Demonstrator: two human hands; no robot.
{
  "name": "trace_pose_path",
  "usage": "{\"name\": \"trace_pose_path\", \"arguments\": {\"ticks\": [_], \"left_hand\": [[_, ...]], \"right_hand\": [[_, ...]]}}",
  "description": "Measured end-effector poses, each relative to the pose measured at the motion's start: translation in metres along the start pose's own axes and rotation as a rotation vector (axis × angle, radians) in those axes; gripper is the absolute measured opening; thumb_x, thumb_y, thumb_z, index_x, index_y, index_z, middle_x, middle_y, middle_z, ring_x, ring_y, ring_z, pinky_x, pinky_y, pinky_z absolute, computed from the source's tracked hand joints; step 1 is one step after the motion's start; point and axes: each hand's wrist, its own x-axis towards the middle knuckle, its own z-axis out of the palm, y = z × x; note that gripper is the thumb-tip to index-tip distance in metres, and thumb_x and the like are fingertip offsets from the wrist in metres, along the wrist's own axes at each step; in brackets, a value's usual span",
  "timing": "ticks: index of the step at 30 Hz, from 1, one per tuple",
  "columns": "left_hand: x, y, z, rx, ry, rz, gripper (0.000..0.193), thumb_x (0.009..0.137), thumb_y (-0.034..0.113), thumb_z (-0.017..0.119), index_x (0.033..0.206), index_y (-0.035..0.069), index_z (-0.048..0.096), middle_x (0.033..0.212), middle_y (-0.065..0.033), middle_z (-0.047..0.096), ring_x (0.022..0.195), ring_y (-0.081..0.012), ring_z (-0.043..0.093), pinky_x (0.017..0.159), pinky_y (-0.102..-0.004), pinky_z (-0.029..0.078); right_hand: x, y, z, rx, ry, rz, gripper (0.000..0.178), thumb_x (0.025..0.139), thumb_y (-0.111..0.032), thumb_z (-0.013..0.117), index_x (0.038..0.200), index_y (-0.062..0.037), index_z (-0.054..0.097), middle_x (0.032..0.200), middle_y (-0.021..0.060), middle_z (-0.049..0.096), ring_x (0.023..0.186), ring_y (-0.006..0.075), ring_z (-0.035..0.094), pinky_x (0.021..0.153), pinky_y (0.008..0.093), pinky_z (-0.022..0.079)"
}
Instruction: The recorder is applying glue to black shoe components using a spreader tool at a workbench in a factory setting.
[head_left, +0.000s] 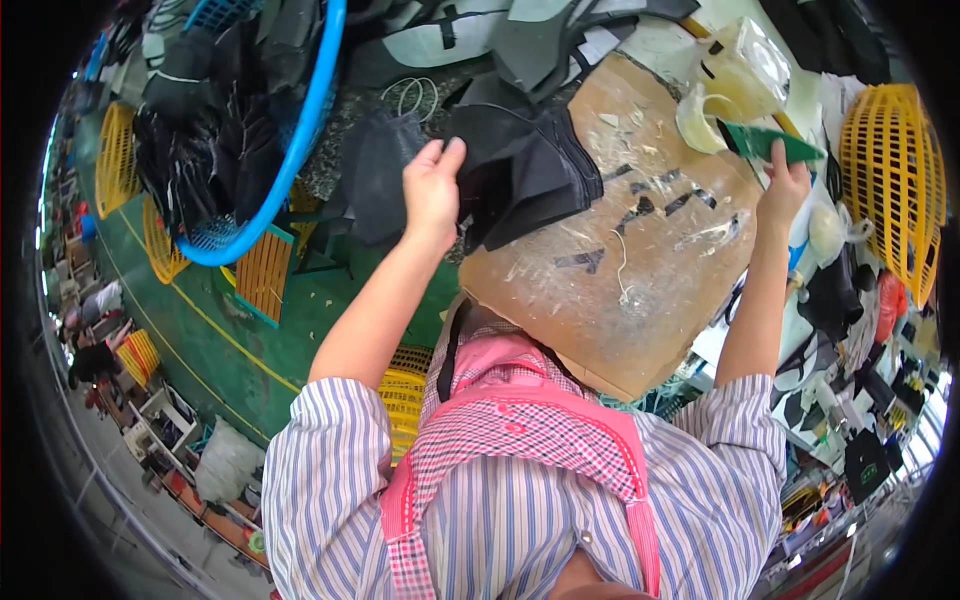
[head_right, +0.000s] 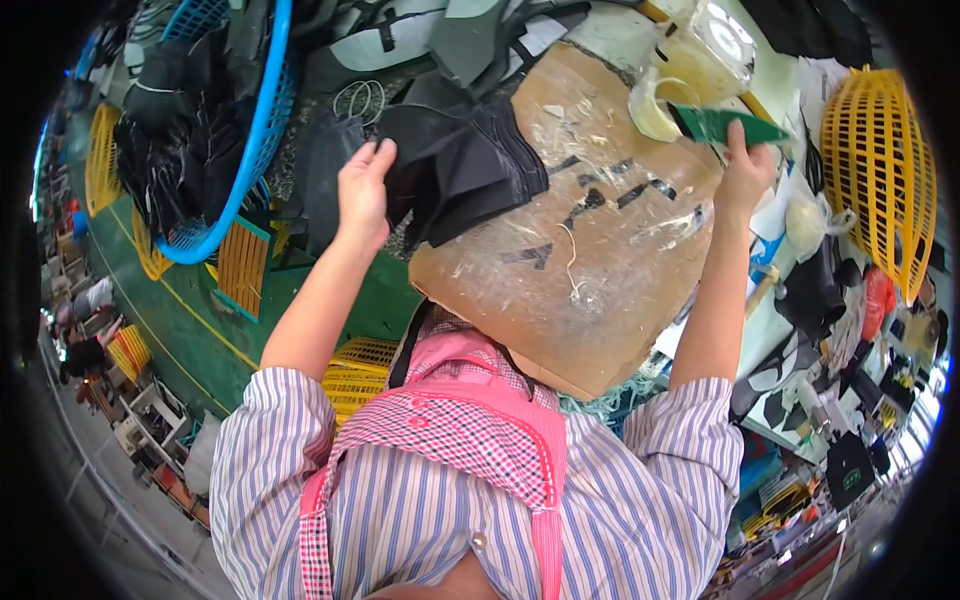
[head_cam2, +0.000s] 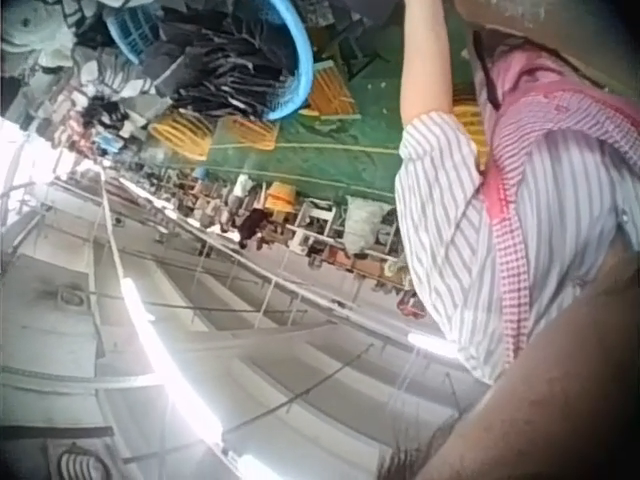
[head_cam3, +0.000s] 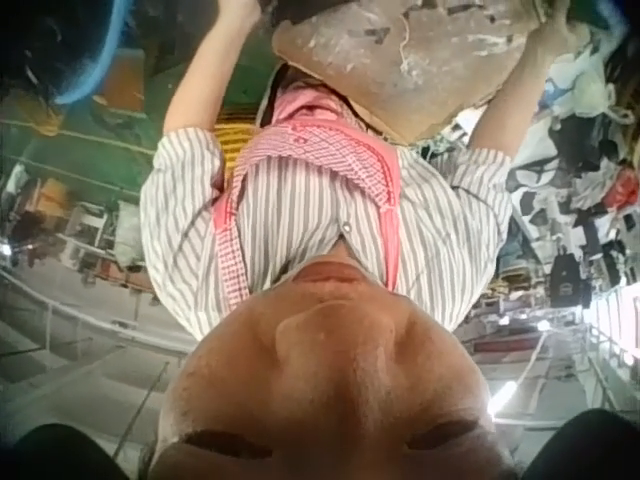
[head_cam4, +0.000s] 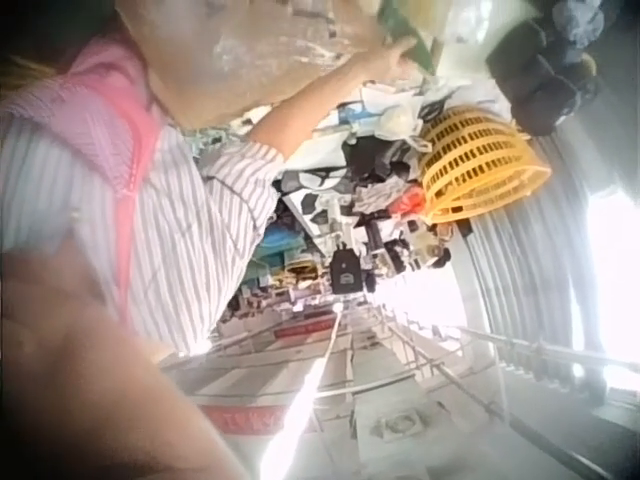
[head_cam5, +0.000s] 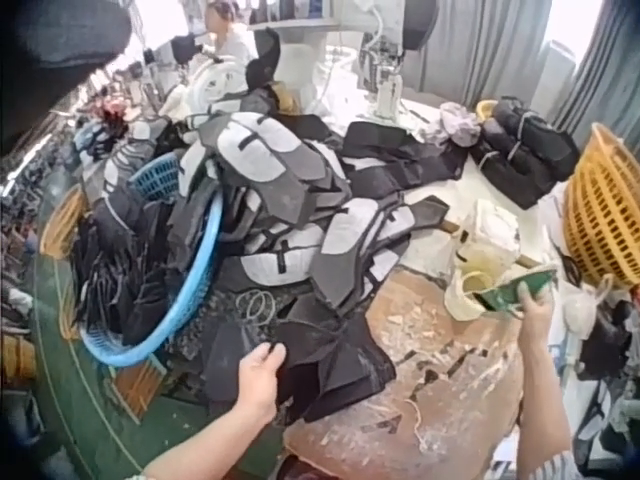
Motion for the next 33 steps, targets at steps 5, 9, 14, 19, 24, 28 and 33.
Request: {"name": "trace_pose_path", "arguments": {"ticks": [5, 9, 14, 19, 24, 28, 33], "left_hand": [[-0.012, -0.006, 0.007, 0.638, -0.113, 0.195, 0.027, 0.079, 0.024, 0.052, 0.07, -0.001, 0.05, 0.054, -0.01, 0.045, 0.053, -0.0103, 0.041, 0.051, -0.0281, 0.036], [-0.012, -0.003, -0.005, 0.608, -0.065, 0.165, 0.027, 0.079, 0.023, 0.052, 0.068, -0.002, 0.048, 0.052, -0.0076, 0.043, 0.052, -0.0091, 0.038, 0.05, -0.0274, 0.035], [-0.004, 0.051, -0.011, 0.566, 0.406, 0.732, 0.022, 0.083, 0.016, 0.051, 0.067, 0.002, 0.048, 0.059, 0.0016, 0.045, 0.057, -0.0061, 0.036, 0.051, -0.0225, 0.033], [-0.006, 0.073, -0.01, 0.661, -0.31, 0.4, 0.02, 0.078, 0.018, 0.056, 0.074, -0.001, 0.054, 0.063, -0.0016, 0.051, 0.059, -0.0075, 0.043, 0.056, -0.0232, 0.038], [0.021, 0.009, 0.006, 1.159, -0.368, 0.317, 0.025, 0.078, 0.023, 0.052, 0.09, 0.002, 0.056, 0.082, -0.0226, 0.056, 0.08, -0.0357, 0.055, 0.068, -0.0385, 0.043], [0.028, 0.002, 0.023, 1.295, -0.283, 0.354, 0.025, 0.079, 0.024, 0.049, 0.088, 0.001, 0.053, 0.078, -0.0226, 0.056, 0.077, -0.039, 0.053, 0.067, -0.0438, 0.042], [0.029, -0.001, 0.014, 1.298, -0.27, 0.321, 0.025, 0.08, 0.025, 0.048, 0.089, 0.001, 0.053, 0.078, -0.0232, 0.056, 0.077, -0.0395, 0.053, 0.067, -0.044, 0.042]], "right_hand": [[-0.073, -0.018, 0.043, 0.132, -0.659, 0.196, 0.017, 0.077, -0.013, 0.053, 0.089, -0.0017, 0.057, 0.088, 0.0062, 0.06, 0.072, 0.0105, 0.053, 0.069, 0.0245, 0.042], [-0.114, -0.067, 0.119, -0.534, -1.345, -0.349, 0.027, 0.072, -0.018, 0.053, 0.093, -0.0027, 0.057, 0.08, 0.0105, 0.056, 0.07, 0.0219, 0.051, 0.068, 0.0328, 0.042], [-0.117, -0.065, 0.113, -0.749, -1.32, -0.285, 0.028, 0.07, -0.018, 0.053, 0.094, -0.005, 0.058, 0.074, 0.0119, 0.052, 0.068, 0.0238, 0.049, 0.066, 0.0336, 0.041], [-0.082, -0.044, 0.082, 0.186, -0.737, 0.301, 0.019, 0.075, -0.015, 0.054, 0.087, -0.0015, 0.058, 0.075, 0.0032, 0.058, 0.067, 0.0125, 0.052, 0.064, 0.0264, 0.042], [-0.07, -0.035, 0.108, 0.197, -0.636, 0.182, 0.011, 0.077, -0.009, 0.056, 0.084, -0.0011, 0.057, 0.072, 0.0027, 0.058, 0.061, 0.0104, 0.053, 0.056, 0.0219, 0.041], [-0.071, -0.02, 0.152, 0.064, -0.812, 0.008, 0.009, 0.076, -0.007, 0.057, 0.082, -0.0008, 0.058, 0.068, 0.0012, 0.057, 0.057, 0.0089, 0.051, 0.052, 0.0213, 0.04], [-0.077, -0.03, 0.135, -0.375, -0.92, -0.15, 0.008, 0.074, -0.006, 0.058, 0.081, -0.0022, 0.06, 0.066, 0.0011, 0.057, 0.059, 0.0074, 0.051, 0.054, 0.0216, 0.041]]}}
